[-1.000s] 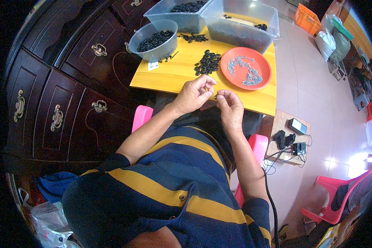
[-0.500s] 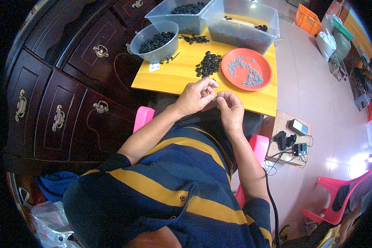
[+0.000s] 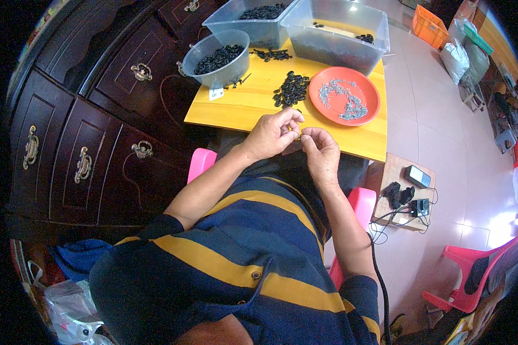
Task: Manually assembling small black plastic parts with metal clips on a production table.
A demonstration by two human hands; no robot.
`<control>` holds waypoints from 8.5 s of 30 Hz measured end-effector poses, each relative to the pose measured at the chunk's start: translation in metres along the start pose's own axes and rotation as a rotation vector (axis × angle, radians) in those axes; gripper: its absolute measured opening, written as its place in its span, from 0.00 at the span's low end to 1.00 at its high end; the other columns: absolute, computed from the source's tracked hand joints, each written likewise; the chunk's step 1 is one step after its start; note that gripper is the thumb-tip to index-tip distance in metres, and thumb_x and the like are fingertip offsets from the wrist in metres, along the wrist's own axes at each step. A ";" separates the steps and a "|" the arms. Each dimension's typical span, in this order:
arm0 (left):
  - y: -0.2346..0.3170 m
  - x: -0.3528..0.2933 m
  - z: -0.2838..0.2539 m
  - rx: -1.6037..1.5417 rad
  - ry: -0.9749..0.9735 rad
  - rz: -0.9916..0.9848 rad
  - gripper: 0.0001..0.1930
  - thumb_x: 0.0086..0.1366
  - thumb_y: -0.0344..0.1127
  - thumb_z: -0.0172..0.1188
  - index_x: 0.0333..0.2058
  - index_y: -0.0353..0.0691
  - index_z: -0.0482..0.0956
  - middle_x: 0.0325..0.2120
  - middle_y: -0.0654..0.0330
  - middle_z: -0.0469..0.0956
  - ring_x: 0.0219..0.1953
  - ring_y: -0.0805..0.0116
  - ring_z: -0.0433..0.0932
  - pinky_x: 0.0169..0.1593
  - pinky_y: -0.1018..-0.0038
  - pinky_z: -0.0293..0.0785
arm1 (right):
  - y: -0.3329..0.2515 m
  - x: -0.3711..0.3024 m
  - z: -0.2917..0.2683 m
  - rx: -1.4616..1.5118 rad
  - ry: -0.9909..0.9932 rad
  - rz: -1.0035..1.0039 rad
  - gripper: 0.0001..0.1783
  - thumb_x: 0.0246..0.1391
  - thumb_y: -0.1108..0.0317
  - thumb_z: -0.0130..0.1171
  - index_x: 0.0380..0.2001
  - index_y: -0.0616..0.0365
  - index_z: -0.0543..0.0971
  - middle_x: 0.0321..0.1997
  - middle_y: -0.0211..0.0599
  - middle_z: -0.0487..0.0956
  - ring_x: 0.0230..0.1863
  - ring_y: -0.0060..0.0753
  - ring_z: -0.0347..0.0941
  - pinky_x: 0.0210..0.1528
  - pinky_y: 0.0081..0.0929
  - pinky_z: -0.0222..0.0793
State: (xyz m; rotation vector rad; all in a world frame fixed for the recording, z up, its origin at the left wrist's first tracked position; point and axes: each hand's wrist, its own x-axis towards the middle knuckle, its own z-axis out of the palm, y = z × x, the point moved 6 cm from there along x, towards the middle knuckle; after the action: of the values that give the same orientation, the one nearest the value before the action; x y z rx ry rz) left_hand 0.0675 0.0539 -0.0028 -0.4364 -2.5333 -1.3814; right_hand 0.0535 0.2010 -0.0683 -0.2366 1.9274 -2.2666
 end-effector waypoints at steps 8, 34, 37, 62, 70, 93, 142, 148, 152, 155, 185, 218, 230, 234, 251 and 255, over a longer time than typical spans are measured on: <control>0.000 0.000 -0.004 -0.053 -0.064 -0.044 0.17 0.60 0.24 0.62 0.49 0.37 0.75 0.28 0.62 0.80 0.25 0.79 0.76 0.31 0.77 0.74 | 0.009 0.000 -0.002 0.021 0.005 0.023 0.07 0.61 0.74 0.61 0.42 0.62 0.80 0.34 0.25 0.81 0.31 0.16 0.72 0.37 0.17 0.70; -0.040 -0.006 -0.026 0.473 0.111 0.022 0.11 0.59 0.35 0.64 0.41 0.42 0.82 0.34 0.56 0.79 0.36 0.54 0.81 0.41 0.62 0.78 | 0.001 0.001 -0.009 0.165 0.082 0.077 0.06 0.62 0.72 0.60 0.42 0.59 0.79 0.34 0.24 0.78 0.27 0.15 0.69 0.30 0.14 0.65; -0.040 0.000 -0.025 0.540 0.089 0.081 0.09 0.60 0.35 0.64 0.39 0.41 0.82 0.34 0.56 0.79 0.36 0.53 0.81 0.40 0.61 0.78 | 0.003 0.001 -0.009 0.165 0.075 0.078 0.06 0.62 0.72 0.60 0.42 0.59 0.79 0.33 0.25 0.79 0.27 0.15 0.69 0.31 0.15 0.66; -0.037 -0.012 -0.001 -0.658 -0.040 -0.341 0.11 0.69 0.31 0.58 0.49 0.36 0.79 0.29 0.66 0.79 0.24 0.83 0.74 0.28 0.84 0.74 | 0.001 -0.002 -0.001 0.214 -0.015 0.098 0.07 0.61 0.73 0.60 0.42 0.58 0.79 0.34 0.24 0.79 0.28 0.15 0.69 0.33 0.15 0.65; -0.027 -0.012 0.001 -0.452 -0.027 -0.210 0.13 0.64 0.25 0.62 0.48 0.36 0.80 0.29 0.70 0.78 0.27 0.85 0.74 0.32 0.83 0.74 | 0.000 -0.002 0.000 0.228 -0.043 0.092 0.07 0.62 0.71 0.61 0.42 0.58 0.79 0.34 0.24 0.78 0.28 0.15 0.70 0.33 0.15 0.65; -0.035 -0.012 0.004 -0.388 -0.096 -0.213 0.14 0.63 0.24 0.63 0.49 0.35 0.80 0.35 0.69 0.79 0.33 0.85 0.76 0.39 0.84 0.76 | 0.003 -0.002 -0.001 0.172 -0.040 0.108 0.06 0.61 0.70 0.62 0.41 0.56 0.79 0.33 0.23 0.79 0.28 0.15 0.69 0.33 0.15 0.64; -0.050 -0.020 0.023 -0.906 -0.105 -0.435 0.13 0.64 0.30 0.66 0.46 0.40 0.76 0.31 0.66 0.81 0.28 0.80 0.77 0.32 0.81 0.77 | 0.001 0.001 -0.010 0.326 0.072 0.107 0.06 0.60 0.74 0.60 0.40 0.59 0.79 0.33 0.26 0.78 0.26 0.16 0.68 0.30 0.15 0.64; -0.030 -0.021 0.042 -0.897 -0.095 -0.466 0.11 0.65 0.30 0.65 0.45 0.40 0.76 0.32 0.64 0.82 0.30 0.78 0.79 0.33 0.81 0.78 | 0.004 0.003 -0.016 0.472 0.183 0.074 0.07 0.61 0.73 0.60 0.42 0.58 0.78 0.34 0.27 0.78 0.26 0.15 0.68 0.29 0.14 0.63; -0.017 -0.022 0.061 -0.881 -0.136 -0.411 0.10 0.66 0.29 0.62 0.45 0.39 0.75 0.33 0.63 0.82 0.33 0.77 0.80 0.36 0.80 0.78 | 0.003 0.000 -0.015 0.517 0.235 0.084 0.07 0.62 0.72 0.60 0.44 0.57 0.78 0.32 0.24 0.77 0.26 0.14 0.68 0.28 0.13 0.64; -0.013 -0.021 0.073 -0.873 -0.126 -0.419 0.07 0.67 0.28 0.61 0.43 0.39 0.76 0.33 0.65 0.80 0.33 0.77 0.79 0.37 0.78 0.78 | 0.001 -0.005 -0.013 0.553 0.256 0.120 0.09 0.62 0.70 0.60 0.44 0.57 0.77 0.33 0.26 0.78 0.27 0.15 0.72 0.27 0.12 0.68; -0.024 -0.029 -0.013 -0.522 0.014 -0.308 0.14 0.64 0.24 0.62 0.48 0.33 0.80 0.30 0.69 0.78 0.29 0.85 0.74 0.35 0.83 0.75 | -0.001 -0.005 0.003 0.293 -0.059 0.132 0.08 0.60 0.73 0.61 0.43 0.59 0.78 0.33 0.24 0.77 0.30 0.17 0.69 0.35 0.16 0.64; -0.031 -0.029 0.005 -0.508 -0.095 -0.242 0.13 0.61 0.24 0.66 0.46 0.34 0.82 0.26 0.70 0.77 0.27 0.85 0.72 0.31 0.84 0.71 | -0.001 -0.007 0.009 0.166 -0.132 0.082 0.07 0.60 0.72 0.61 0.42 0.57 0.77 0.33 0.25 0.78 0.31 0.17 0.71 0.37 0.17 0.67; -0.037 -0.027 0.010 -0.487 -0.102 -0.239 0.16 0.59 0.26 0.69 0.47 0.37 0.83 0.26 0.71 0.77 0.28 0.85 0.72 0.34 0.84 0.72 | 0.005 -0.008 0.009 0.248 -0.070 0.148 0.06 0.58 0.74 0.61 0.39 0.58 0.77 0.30 0.25 0.77 0.29 0.16 0.69 0.33 0.16 0.64; -0.025 -0.028 0.007 -0.398 -0.092 -0.136 0.24 0.60 0.25 0.69 0.56 0.37 0.76 0.30 0.69 0.78 0.28 0.85 0.73 0.33 0.84 0.73 | 0.003 -0.008 0.010 0.321 -0.017 0.141 0.06 0.58 0.74 0.62 0.39 0.59 0.77 0.29 0.24 0.76 0.29 0.15 0.69 0.33 0.15 0.64; 0.025 -0.024 0.005 0.402 0.177 0.202 0.19 0.53 0.34 0.71 0.43 0.38 0.79 0.36 0.54 0.81 0.39 0.53 0.82 0.42 0.63 0.79 | 0.012 -0.006 0.006 0.355 0.074 0.085 0.05 0.59 0.73 0.62 0.39 0.56 0.79 0.34 0.24 0.79 0.32 0.15 0.73 0.34 0.14 0.69; 0.023 -0.025 0.006 0.356 0.162 0.174 0.18 0.54 0.31 0.69 0.44 0.37 0.80 0.35 0.53 0.81 0.37 0.54 0.82 0.40 0.65 0.79 | 0.014 -0.008 0.007 0.381 0.115 0.124 0.05 0.59 0.73 0.62 0.39 0.55 0.79 0.34 0.24 0.79 0.33 0.15 0.73 0.34 0.13 0.70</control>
State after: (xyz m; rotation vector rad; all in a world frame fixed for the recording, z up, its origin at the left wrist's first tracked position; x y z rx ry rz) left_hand 0.0982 0.0666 0.0035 -0.4428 -2.4681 -0.8457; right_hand 0.0635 0.1936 -0.0809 0.0598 1.4653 -2.5459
